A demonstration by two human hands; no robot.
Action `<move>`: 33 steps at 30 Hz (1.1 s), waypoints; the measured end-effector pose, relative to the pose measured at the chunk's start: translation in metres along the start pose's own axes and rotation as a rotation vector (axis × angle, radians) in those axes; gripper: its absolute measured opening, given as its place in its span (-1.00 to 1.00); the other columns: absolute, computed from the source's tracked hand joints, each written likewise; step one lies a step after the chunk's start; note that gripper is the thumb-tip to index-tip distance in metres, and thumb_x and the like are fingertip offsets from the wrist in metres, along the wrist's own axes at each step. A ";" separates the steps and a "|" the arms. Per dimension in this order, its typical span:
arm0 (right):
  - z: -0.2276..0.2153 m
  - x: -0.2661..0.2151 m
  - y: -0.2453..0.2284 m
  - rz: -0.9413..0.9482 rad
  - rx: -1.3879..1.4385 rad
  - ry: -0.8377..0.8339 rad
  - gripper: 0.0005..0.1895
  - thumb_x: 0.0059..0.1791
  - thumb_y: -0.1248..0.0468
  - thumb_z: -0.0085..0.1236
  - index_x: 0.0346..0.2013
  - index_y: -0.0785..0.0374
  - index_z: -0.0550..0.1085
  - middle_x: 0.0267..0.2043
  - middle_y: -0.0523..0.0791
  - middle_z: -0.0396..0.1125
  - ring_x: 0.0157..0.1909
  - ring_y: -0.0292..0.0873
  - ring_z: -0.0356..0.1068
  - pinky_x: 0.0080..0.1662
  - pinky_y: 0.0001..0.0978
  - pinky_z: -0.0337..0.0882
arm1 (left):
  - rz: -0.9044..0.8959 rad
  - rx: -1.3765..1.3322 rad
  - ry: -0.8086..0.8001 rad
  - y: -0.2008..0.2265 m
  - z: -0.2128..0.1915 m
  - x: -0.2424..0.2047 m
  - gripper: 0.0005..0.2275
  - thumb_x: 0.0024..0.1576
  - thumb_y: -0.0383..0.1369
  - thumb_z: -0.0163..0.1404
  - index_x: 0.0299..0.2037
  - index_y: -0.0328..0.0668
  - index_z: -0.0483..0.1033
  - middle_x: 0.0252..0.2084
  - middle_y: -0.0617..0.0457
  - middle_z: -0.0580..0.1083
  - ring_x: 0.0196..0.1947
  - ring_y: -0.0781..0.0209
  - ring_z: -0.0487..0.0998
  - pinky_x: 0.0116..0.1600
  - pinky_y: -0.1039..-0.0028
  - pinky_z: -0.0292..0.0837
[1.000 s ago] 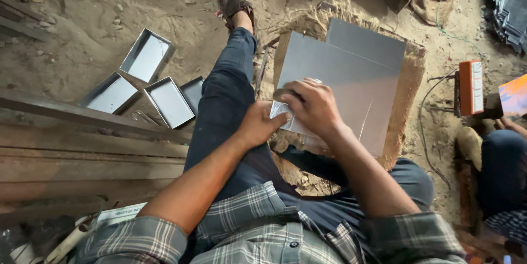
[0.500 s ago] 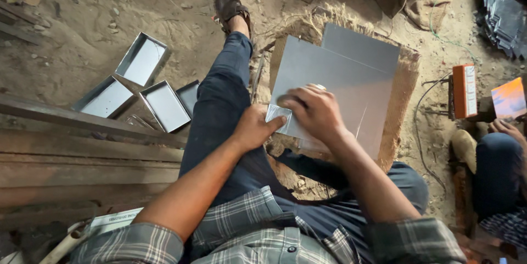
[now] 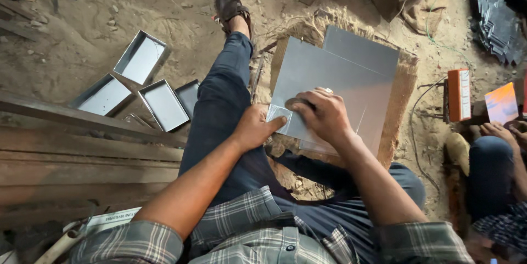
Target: The person sits on the ground and uses a small round polishing tool to rub the surface of a rectangular metal sheet. They repeatedly move the tool across the sheet's surface, occasionally lifting and repositioning the sheet to work on different areas.
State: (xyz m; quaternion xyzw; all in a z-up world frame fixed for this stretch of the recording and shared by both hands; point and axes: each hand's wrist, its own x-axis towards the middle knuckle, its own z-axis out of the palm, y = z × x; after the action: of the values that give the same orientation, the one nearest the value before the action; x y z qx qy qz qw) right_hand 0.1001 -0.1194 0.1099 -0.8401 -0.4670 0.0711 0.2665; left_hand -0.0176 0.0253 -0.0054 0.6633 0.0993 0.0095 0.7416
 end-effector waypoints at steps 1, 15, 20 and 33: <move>0.002 0.000 0.000 -0.005 0.002 0.009 -0.82 0.03 0.18 0.23 -0.18 0.22 0.59 -0.23 -0.09 0.54 -0.19 -0.11 0.53 -0.08 -0.23 0.50 | -0.040 -0.020 -0.009 0.000 -0.001 0.000 -0.82 0.11 -0.31 0.17 -0.29 -0.31 0.64 -0.45 0.08 0.59 -0.45 0.37 0.56 -0.34 0.46 0.45; 0.001 0.005 -0.003 -0.059 -0.012 -0.015 -0.81 0.08 0.13 0.18 -0.21 0.18 0.60 -0.20 -0.11 0.54 -0.18 -0.13 0.54 -0.07 -0.23 0.51 | 0.018 0.087 -0.005 0.001 -0.002 0.000 -0.82 0.13 -0.32 0.16 -0.30 -0.33 0.64 -0.49 0.04 0.57 -0.51 0.35 0.57 -0.37 0.43 0.47; 0.026 0.020 -0.005 -0.055 0.121 0.024 -0.83 0.04 0.17 0.21 -0.22 0.20 0.61 -0.22 -0.10 0.54 -0.19 -0.11 0.53 -0.09 -0.23 0.51 | 0.113 -0.037 0.031 0.005 -0.004 0.003 -0.81 0.11 -0.32 0.16 -0.23 -0.32 0.59 -0.42 0.08 0.56 -0.43 0.34 0.56 -0.33 0.41 0.49; 0.031 0.020 -0.003 -0.078 0.153 0.040 -0.89 0.01 0.26 0.25 -0.22 0.21 0.60 -0.23 -0.09 0.52 -0.19 -0.06 0.51 -0.09 -0.23 0.50 | 0.101 0.025 0.017 0.003 -0.004 0.001 -0.85 0.12 -0.37 0.15 -0.22 -0.32 0.60 -0.42 0.07 0.52 -0.46 0.38 0.46 -0.34 0.45 0.39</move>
State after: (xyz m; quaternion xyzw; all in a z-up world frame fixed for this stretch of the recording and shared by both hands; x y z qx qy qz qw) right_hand 0.0971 -0.0898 0.0878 -0.7998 -0.4870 0.0793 0.3418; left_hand -0.0174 0.0299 -0.0031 0.6766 0.0723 0.0512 0.7310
